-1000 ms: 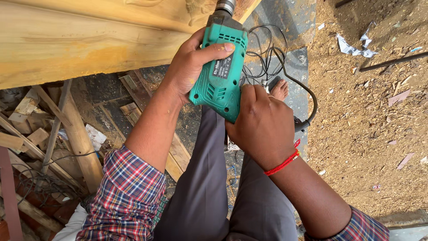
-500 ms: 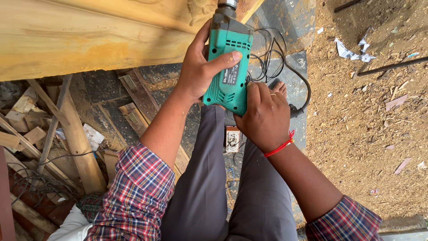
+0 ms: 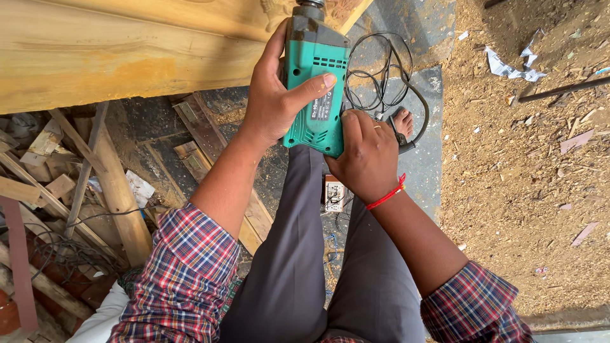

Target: The person uses an electric drill with a sanding disc attachment to smooth and polish the decorative carvings on a large wooden door.

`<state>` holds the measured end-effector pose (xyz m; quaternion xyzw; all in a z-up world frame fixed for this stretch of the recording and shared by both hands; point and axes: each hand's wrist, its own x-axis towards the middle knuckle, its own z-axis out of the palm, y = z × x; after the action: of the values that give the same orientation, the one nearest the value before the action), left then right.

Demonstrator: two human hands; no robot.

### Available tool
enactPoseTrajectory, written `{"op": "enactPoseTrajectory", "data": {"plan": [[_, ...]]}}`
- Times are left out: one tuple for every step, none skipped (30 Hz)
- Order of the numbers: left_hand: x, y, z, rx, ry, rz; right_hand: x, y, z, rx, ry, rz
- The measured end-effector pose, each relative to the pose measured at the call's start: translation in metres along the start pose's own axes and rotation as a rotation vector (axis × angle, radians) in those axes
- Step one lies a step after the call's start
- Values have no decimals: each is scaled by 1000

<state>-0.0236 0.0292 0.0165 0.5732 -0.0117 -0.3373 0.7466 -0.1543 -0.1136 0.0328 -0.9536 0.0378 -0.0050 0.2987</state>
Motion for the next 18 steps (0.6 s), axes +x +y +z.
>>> {"op": "enactPoseTrajectory", "data": {"plan": [[4,0,2,7,-3,11,2,2,0,0,-13,18],[9,-1,2,7,0,7,5,3,0,0,-26,35],[12,-3,4,-1,5,-8,5,5,-1,-8,-43,56],[13,-6,6,-8,10,-22,7,6,-1,-15,-60,76],[15,-8,7,-3,9,-8,8,7,-2,-20,-76,92],[16,-9,8,1,8,6,9,8,-4,-16,-64,70],[17,-9,9,7,7,18,10,9,-7,-12,-51,51],[15,-6,8,9,9,12,10,9,-9,-7,-39,32],[10,-2,5,8,8,6,10,9,-11,-2,-29,25],[7,1,3,7,7,-1,8,6,-11,4,-19,18],[6,3,3,7,7,-18,6,3,-11,9,-12,10],[5,4,4,6,7,-35,3,1,-12,18,-33,34],[8,5,5,8,2,-41,4,0,-11,23,-43,51],[10,5,8,7,15,-71,5,0,-11,28,-53,69],[11,5,11,8,28,-100,7,1,-11,22,-51,77],[14,4,13,8,41,-129,10,2,-9,16,-49,84],[14,1,13,25,36,-116,7,2,-10,15,-63,96],[16,-2,13,41,31,-102,5,3,-10,13,-75,99]]}}
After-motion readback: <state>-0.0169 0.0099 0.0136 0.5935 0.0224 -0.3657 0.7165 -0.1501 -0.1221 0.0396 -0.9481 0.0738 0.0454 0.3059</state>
